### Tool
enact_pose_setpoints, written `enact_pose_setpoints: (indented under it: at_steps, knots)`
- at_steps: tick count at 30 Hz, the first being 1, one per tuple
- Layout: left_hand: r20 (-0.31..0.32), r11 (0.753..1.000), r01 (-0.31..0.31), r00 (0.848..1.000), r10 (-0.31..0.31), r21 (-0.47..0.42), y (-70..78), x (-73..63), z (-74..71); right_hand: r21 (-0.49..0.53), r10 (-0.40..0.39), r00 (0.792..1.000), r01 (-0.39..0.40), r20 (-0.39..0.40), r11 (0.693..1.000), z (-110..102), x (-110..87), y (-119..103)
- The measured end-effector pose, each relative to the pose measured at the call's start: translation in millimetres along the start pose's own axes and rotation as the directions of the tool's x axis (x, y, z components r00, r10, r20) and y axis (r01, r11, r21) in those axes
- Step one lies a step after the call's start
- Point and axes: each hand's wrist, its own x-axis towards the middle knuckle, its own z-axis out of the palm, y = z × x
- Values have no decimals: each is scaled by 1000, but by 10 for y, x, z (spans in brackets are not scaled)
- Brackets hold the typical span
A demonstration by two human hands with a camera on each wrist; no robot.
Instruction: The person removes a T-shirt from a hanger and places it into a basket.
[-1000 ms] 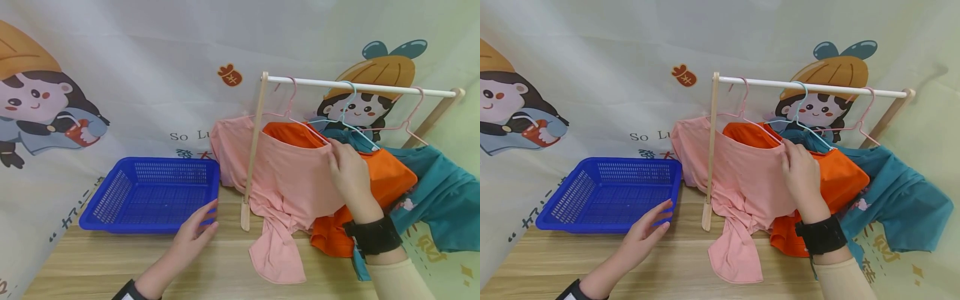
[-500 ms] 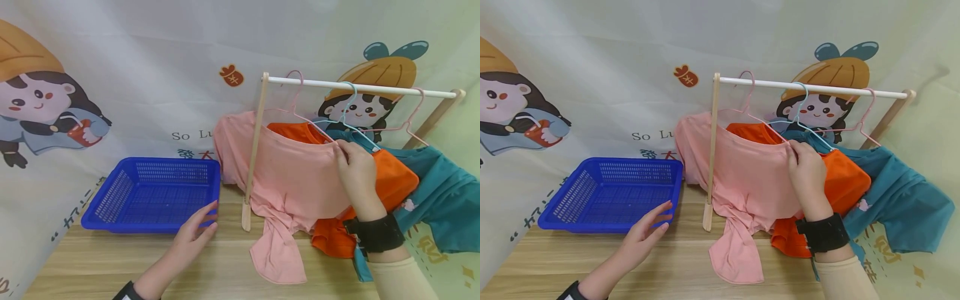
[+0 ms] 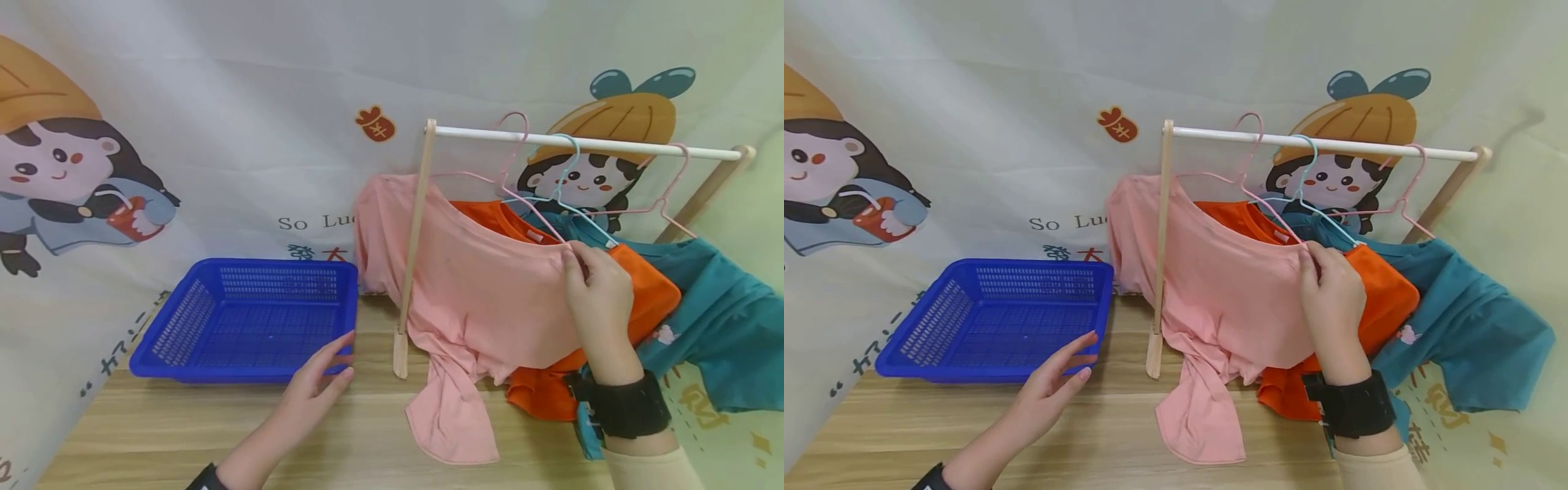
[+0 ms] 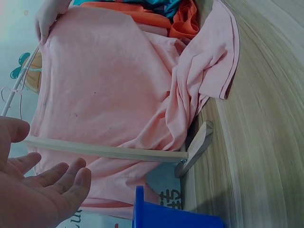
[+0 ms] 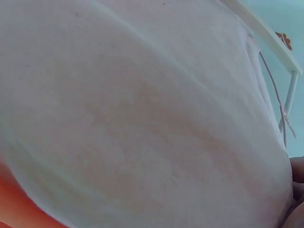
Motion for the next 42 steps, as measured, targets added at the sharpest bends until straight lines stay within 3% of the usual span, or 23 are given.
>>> enact_pose_setpoints:
  at_steps: [10, 24, 31, 39, 42]
  knots:
    - [-3, 1000, 12, 1000, -12, -1, 20, -20, -11, 81, 21, 994, -13, -105, 997, -91, -92, 85]
    - [26, 999, 30, 999, -30, -13, 3, -57, 12, -13, 133, 991, -133, -4, 991, -442, -587, 340]
    - [34, 1000, 6, 999, -5, -15, 5, -66, 12, -88, 191, 978, -183, 89, 979, -676, -709, 499]
    - [54, 995, -98, 994, 96, 31, 107, -36, -15, -83, 66, 996, -61, 65, 995, -931, -742, 685]
    - [36, 991, -127, 991, 126, 43, 158, -33, -30, -6, 18, 999, -18, 45, 1000, -1039, -754, 712]
